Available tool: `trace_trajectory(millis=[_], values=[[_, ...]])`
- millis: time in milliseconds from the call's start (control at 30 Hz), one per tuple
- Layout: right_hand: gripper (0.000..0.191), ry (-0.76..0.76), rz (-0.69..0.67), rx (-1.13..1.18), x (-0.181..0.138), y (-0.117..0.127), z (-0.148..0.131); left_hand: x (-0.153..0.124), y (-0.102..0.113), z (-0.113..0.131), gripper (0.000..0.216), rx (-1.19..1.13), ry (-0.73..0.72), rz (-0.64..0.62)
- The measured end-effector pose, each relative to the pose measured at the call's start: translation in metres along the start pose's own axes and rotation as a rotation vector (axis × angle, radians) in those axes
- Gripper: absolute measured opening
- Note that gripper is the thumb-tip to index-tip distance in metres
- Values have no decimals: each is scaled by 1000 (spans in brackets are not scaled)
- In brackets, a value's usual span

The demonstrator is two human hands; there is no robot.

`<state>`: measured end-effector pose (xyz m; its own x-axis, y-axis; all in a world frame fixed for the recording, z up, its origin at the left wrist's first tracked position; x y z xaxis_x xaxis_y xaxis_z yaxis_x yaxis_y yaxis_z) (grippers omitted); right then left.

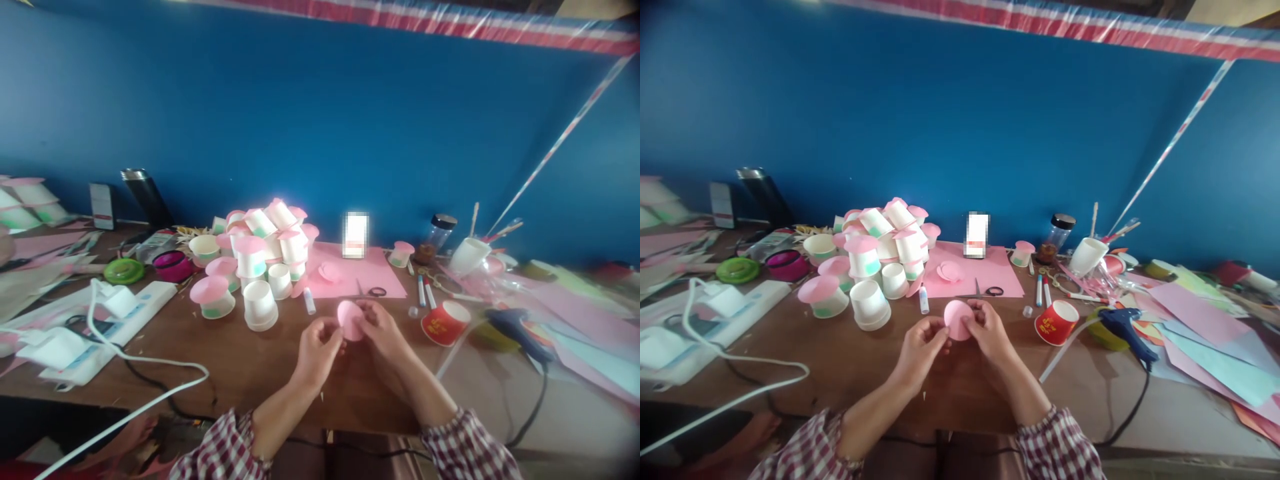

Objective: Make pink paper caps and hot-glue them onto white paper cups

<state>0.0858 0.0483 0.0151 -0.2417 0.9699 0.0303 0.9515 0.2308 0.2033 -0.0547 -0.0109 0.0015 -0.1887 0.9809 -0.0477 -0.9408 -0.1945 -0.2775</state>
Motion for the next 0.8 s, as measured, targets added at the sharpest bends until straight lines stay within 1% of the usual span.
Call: trace_trajectory(millis=[67, 133, 200, 267, 333, 433, 500, 600, 700, 767, 800], values=[[47, 20, 13, -8, 0, 3, 1, -2, -5, 8, 26, 123, -67, -99], [47, 24, 21, -48, 3, 10, 5, -2, 0, 24, 24, 313, -205, -116], [47, 39, 32, -137, 6, 21, 9, 0, 14, 47, 18, 572, -407, -30], [45, 53, 41, -263, 6, 32, 14, 4, 25, 64, 17, 780, -584, 60], [43, 58, 44, -356, 4, 38, 18, 12, 31, 70, 16, 926, -675, 98], [41, 68, 54, -417, -1, 42, 19, 25, 29, 64, 24, 1117, -714, 108], [39, 101, 80, -465, -5, 41, 15, 34, 27, 55, 31, 1201, -680, 104], [38, 173, 106, -581, -9, 38, 8, 41, 26, 48, 34, 1237, -622, 114], [38, 230, 129, -707, -12, 35, 3, 38, 23, 58, 35, 1151, -654, 131], [36, 252, 178, -770, -13, 37, -1, 32, 19, 68, 37, 1003, -681, 104], [35, 264, 210, -797, -13, 39, -4, 29, 17, 72, 37, 898, -662, 70]])
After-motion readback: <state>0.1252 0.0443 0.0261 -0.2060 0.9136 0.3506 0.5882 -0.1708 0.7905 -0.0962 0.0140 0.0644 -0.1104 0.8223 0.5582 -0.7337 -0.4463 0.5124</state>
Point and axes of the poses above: each hand's wrist, its own x-axis towards the middle knuckle, its own y-axis out of the back of the hand, z = x × y, the point moved 8 cm from there along x, towards the middle knuckle, and after that the axes turned 6 degrees about -x, right-handed, at the moved point
